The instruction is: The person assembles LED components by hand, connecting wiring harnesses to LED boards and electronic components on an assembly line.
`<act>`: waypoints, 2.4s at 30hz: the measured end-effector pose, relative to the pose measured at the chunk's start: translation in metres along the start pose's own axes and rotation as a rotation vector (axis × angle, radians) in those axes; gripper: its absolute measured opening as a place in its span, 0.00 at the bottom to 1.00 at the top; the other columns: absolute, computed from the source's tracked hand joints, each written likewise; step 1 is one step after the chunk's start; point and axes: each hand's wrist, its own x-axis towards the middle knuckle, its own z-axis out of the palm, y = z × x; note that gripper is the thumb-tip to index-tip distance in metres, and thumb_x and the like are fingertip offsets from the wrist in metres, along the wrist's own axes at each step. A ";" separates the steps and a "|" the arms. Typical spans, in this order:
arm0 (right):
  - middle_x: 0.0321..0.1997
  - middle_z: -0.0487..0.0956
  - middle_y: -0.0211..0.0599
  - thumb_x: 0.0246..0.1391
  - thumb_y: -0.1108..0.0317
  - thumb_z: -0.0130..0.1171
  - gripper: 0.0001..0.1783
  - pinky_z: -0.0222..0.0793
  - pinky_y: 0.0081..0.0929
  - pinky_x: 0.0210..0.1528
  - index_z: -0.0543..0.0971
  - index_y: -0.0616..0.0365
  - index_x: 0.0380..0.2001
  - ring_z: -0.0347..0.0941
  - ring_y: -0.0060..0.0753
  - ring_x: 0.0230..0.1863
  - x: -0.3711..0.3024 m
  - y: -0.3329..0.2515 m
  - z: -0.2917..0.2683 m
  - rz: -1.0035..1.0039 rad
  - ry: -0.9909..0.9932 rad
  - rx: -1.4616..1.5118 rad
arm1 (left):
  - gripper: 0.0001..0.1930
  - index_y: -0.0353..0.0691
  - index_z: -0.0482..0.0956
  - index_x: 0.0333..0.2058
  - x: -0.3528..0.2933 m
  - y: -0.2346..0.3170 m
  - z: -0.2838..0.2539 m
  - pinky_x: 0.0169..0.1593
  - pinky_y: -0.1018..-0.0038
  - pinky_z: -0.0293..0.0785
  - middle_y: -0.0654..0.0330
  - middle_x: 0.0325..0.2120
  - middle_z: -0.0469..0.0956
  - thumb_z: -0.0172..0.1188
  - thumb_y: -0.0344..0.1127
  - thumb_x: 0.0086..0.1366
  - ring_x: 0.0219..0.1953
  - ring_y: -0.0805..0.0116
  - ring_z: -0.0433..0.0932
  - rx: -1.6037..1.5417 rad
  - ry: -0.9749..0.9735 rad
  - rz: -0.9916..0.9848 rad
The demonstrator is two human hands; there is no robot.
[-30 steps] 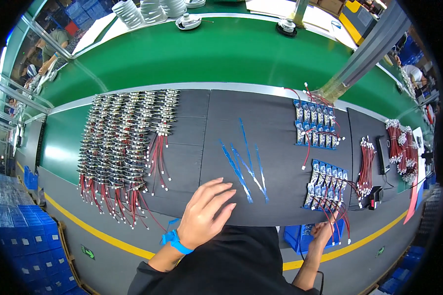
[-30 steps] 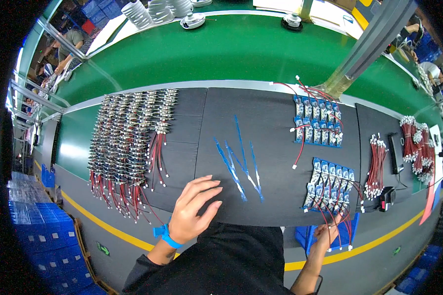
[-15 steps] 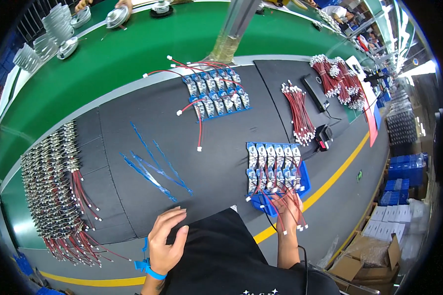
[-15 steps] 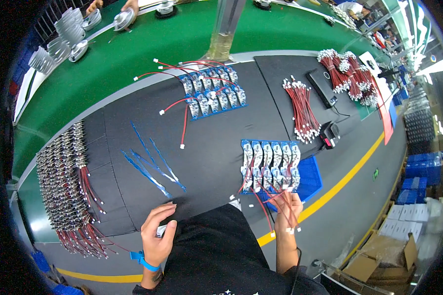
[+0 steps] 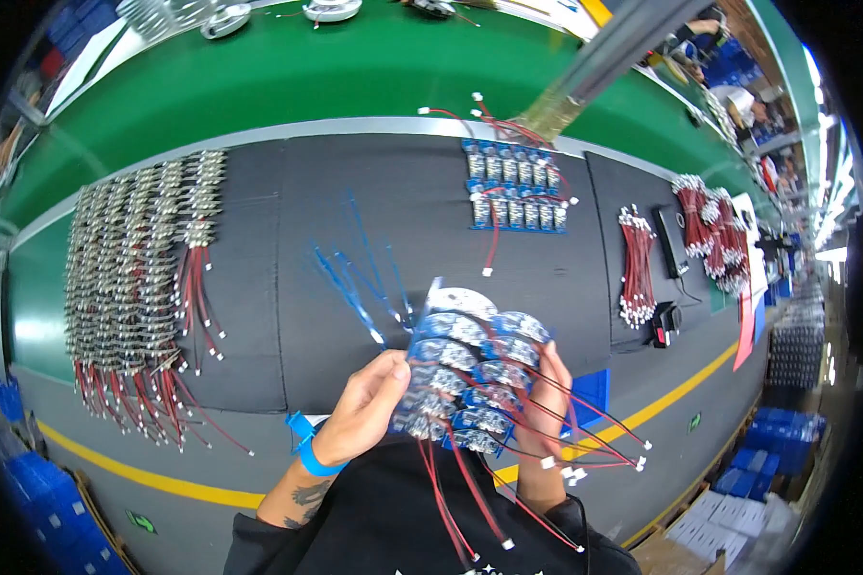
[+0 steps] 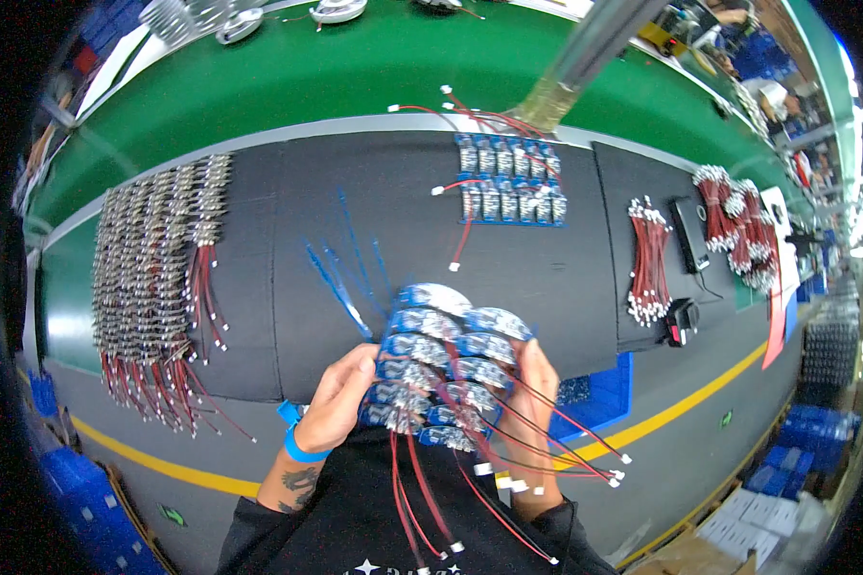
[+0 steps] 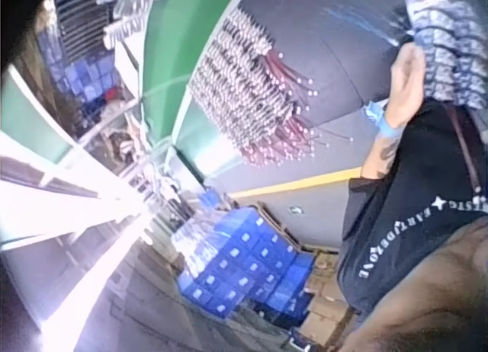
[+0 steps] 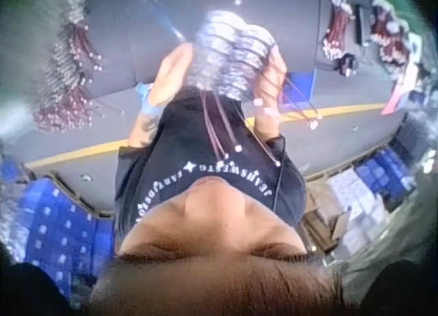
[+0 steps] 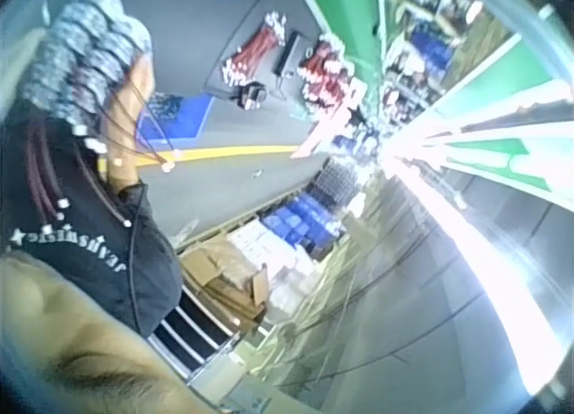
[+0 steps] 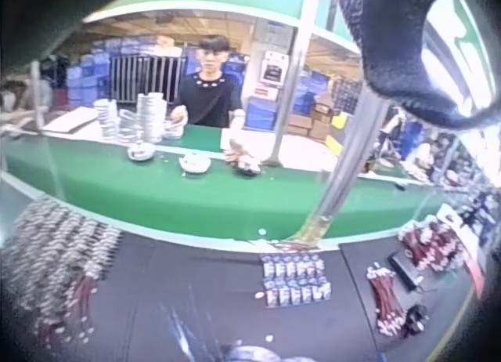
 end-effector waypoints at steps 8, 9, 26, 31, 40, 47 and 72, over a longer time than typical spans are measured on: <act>0.35 0.77 0.31 0.69 0.55 0.38 0.20 0.70 0.19 0.36 0.73 0.60 0.45 0.71 0.17 0.33 0.005 0.036 0.050 -0.074 -0.348 -0.184 | 0.17 0.33 0.73 0.35 -0.035 -0.019 -0.018 0.39 0.82 0.65 0.68 0.31 0.73 0.39 0.38 0.75 0.34 0.84 0.64 -0.071 0.465 0.069; 0.35 0.77 0.31 0.68 0.54 0.39 0.20 0.70 0.18 0.35 0.72 0.60 0.45 0.71 0.16 0.33 0.004 0.035 0.055 0.008 -0.370 -0.126 | 0.17 0.33 0.73 0.35 -0.037 -0.020 -0.020 0.39 0.82 0.65 0.68 0.31 0.73 0.39 0.38 0.75 0.34 0.84 0.64 -0.078 0.480 0.075; 0.31 0.75 0.27 0.63 0.55 0.49 0.16 0.68 0.16 0.25 0.73 0.55 0.45 0.72 0.19 0.25 0.010 0.059 0.059 0.254 -0.378 0.110 | 0.17 0.32 0.70 0.49 -0.039 -0.030 -0.011 0.34 0.72 0.78 0.56 0.36 0.78 0.41 0.40 0.74 0.31 0.68 0.80 -0.605 0.457 -0.091; 0.27 0.76 0.30 0.64 0.59 0.45 0.13 0.69 0.19 0.21 0.74 0.55 0.42 0.72 0.23 0.21 0.052 0.024 0.027 0.235 -0.324 0.030 | 0.20 0.31 0.65 0.53 -0.041 -0.025 -0.025 0.35 0.67 0.81 0.52 0.40 0.77 0.38 0.42 0.74 0.34 0.64 0.81 -0.650 0.234 0.061; 0.34 0.77 0.30 0.64 0.55 0.49 0.24 0.66 0.19 0.33 0.71 0.60 0.56 0.69 0.18 0.33 0.140 -0.027 -0.060 -0.444 -0.196 -0.682 | 0.19 0.30 0.70 0.50 -0.055 0.002 -0.045 0.50 0.74 0.73 0.56 0.43 0.77 0.39 0.40 0.74 0.44 0.73 0.77 -0.437 0.373 0.084; 0.43 0.72 0.38 0.63 0.61 0.49 0.21 0.63 0.21 0.43 0.70 0.64 0.53 0.68 0.26 0.41 0.075 -0.088 -0.171 -0.557 0.114 -0.094 | 0.17 0.32 0.74 0.44 -0.052 0.010 -0.053 0.43 0.82 0.71 0.65 0.37 0.78 0.42 0.40 0.74 0.38 0.83 0.74 -0.378 0.493 0.084; 0.33 0.80 0.34 0.57 0.72 0.59 0.10 0.70 0.18 0.32 0.81 0.66 0.40 0.74 0.19 0.30 -0.003 0.016 0.214 0.118 -1.534 -0.455 | 0.21 0.30 0.68 0.43 -0.138 0.014 -0.091 0.19 0.66 0.81 0.47 0.25 0.77 0.41 0.47 0.72 0.21 0.57 0.81 -0.578 0.413 0.079</act>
